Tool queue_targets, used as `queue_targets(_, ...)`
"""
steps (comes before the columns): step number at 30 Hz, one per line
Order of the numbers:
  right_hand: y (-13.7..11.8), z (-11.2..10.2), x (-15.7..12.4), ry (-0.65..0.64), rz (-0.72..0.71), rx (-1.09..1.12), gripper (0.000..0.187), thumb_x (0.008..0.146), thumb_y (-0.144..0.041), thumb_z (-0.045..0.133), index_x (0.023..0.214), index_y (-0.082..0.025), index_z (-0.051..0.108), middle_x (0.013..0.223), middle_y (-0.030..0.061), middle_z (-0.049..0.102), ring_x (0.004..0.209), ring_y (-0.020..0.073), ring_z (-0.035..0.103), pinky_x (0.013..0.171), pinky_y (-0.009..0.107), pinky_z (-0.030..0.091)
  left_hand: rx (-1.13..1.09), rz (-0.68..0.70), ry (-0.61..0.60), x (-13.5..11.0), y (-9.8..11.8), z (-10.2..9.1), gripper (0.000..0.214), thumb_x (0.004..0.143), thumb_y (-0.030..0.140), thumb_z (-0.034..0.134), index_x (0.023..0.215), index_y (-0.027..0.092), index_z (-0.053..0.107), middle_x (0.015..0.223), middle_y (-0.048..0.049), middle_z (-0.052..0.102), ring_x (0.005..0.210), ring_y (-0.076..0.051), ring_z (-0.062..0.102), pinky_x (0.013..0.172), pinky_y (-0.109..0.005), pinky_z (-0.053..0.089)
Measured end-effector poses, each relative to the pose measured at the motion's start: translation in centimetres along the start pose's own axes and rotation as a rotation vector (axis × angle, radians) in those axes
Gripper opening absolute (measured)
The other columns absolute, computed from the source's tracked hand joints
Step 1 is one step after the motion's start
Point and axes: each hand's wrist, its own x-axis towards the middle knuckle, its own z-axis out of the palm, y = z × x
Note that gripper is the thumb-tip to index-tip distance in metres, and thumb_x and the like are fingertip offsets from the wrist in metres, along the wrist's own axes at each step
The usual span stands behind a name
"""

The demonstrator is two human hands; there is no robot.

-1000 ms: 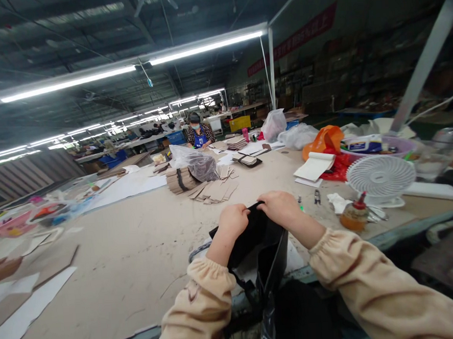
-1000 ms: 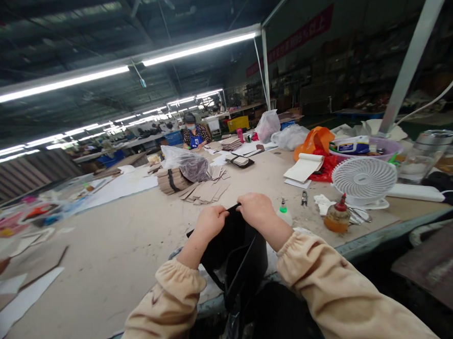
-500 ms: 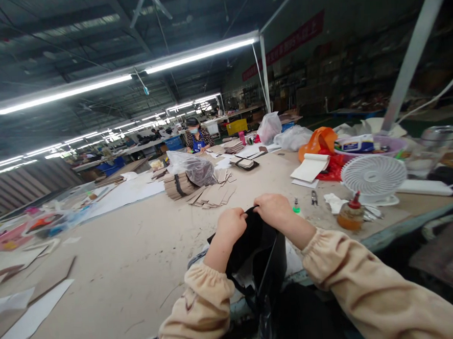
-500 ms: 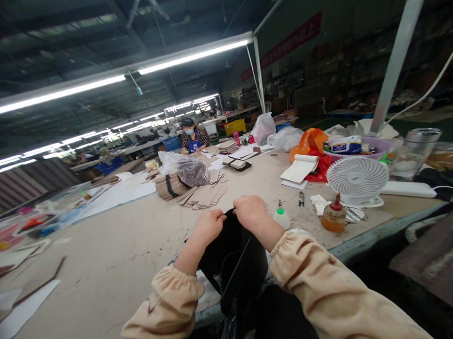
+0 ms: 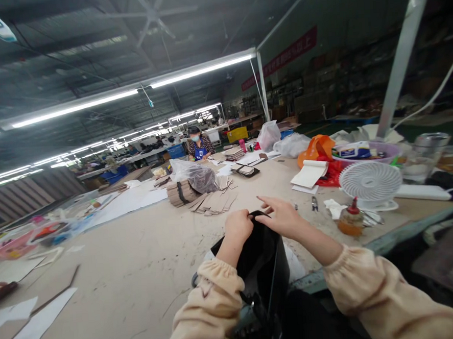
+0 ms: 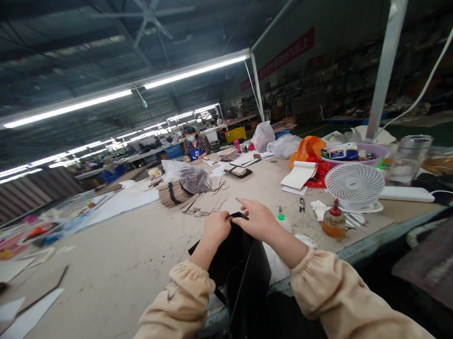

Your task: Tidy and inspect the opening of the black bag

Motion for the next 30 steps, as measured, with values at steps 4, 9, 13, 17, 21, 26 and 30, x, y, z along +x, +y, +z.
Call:
queue_targets(4,-1.1,-1.1,-5.8,0.191,-0.023,0.137,0.066,0.080,-0.044,0.058,0.136,-0.016,0.037,0.129,0.0111,0.042,0.118,0.0237,0.041,0.101,0.038,0.036,0.002,-0.016,0.022,0.1,-0.1,0.2,0.026,0.086,0.035,0.045,0.089,0.019,0.066,0.089,-0.0092,0.065,0.087,-0.020,0.059,0.074,-0.028,0.042)
queue_targets(9,-4.8,-1.1,-13.0,0.073,-0.166,0.145,0.058,0.079,-0.045,0.060,0.132,-0.031,0.044,0.145,0.0070,0.015,0.131,0.0315,0.017,0.104,0.051,0.029,-0.018,0.007,0.028,0.0,-0.4,0.1,0.028,0.087,0.038,0.045,0.087,0.021,0.067,0.088,-0.0068,0.066,0.086,-0.018,0.059,0.073,-0.026,0.042)
queue_targets(13,-6.7,0.0,-15.4,0.059,-0.300,0.114,0.059,0.072,-0.044,0.067,0.127,-0.032,0.050,0.148,0.0072,-0.001,0.132,0.0396,0.007,0.099,0.059,0.030,-0.036,0.024,0.026,-0.2,-0.6,-0.2,0.030,0.088,0.042,0.044,0.089,0.024,0.068,0.089,-0.0044,0.066,0.086,-0.017,0.059,0.073,-0.025,0.042)
queue_targets(17,-7.1,1.6,-16.3,0.109,-0.439,0.045,0.066,0.067,-0.054,0.069,0.126,-0.030,0.050,0.147,0.0148,0.002,0.130,0.0440,0.010,0.090,0.064,0.035,-0.032,0.026,0.020,0.2,-0.5,-0.3,0.029,0.087,0.043,0.046,0.087,0.024,0.068,0.086,-0.0035,0.067,0.083,-0.016,0.059,0.070,-0.024,0.042)
queue_targets(21,-7.0,3.7,-17.3,0.186,-0.491,0.018,0.056,0.062,-0.057,0.072,0.106,-0.026,0.060,0.145,0.0187,0.013,0.128,0.0458,0.015,0.088,0.066,0.032,0.003,-0.008,0.031,0.8,0.0,0.0,0.027,0.084,0.039,0.049,0.082,0.020,0.068,0.085,-0.0069,0.066,0.085,-0.019,0.059,0.072,-0.026,0.043)
queue_targets(26,-6.3,4.2,-17.8,0.181,-0.481,0.057,0.036,0.065,-0.048,0.073,0.086,-0.021,0.061,0.145,0.0145,0.019,0.129,0.0417,0.017,0.096,0.063,0.025,0.030,-0.036,0.061,0.6,0.5,0.5,0.028,0.086,0.034,0.044,0.088,0.019,0.067,0.090,-0.0096,0.065,0.088,-0.022,0.059,0.075,-0.030,0.043)
queue_targets(30,-6.0,3.6,-17.8,0.161,-0.385,0.059,0.022,0.070,-0.026,0.068,0.090,-0.020,0.061,0.144,0.0122,0.024,0.130,0.0348,0.021,0.101,0.055,0.027,0.025,-0.007,0.062,0.1,0.3,0.2,0.028,0.088,0.038,0.043,0.101,0.025,0.064,0.096,-0.0056,0.065,0.092,-0.019,0.058,0.078,-0.027,0.043)
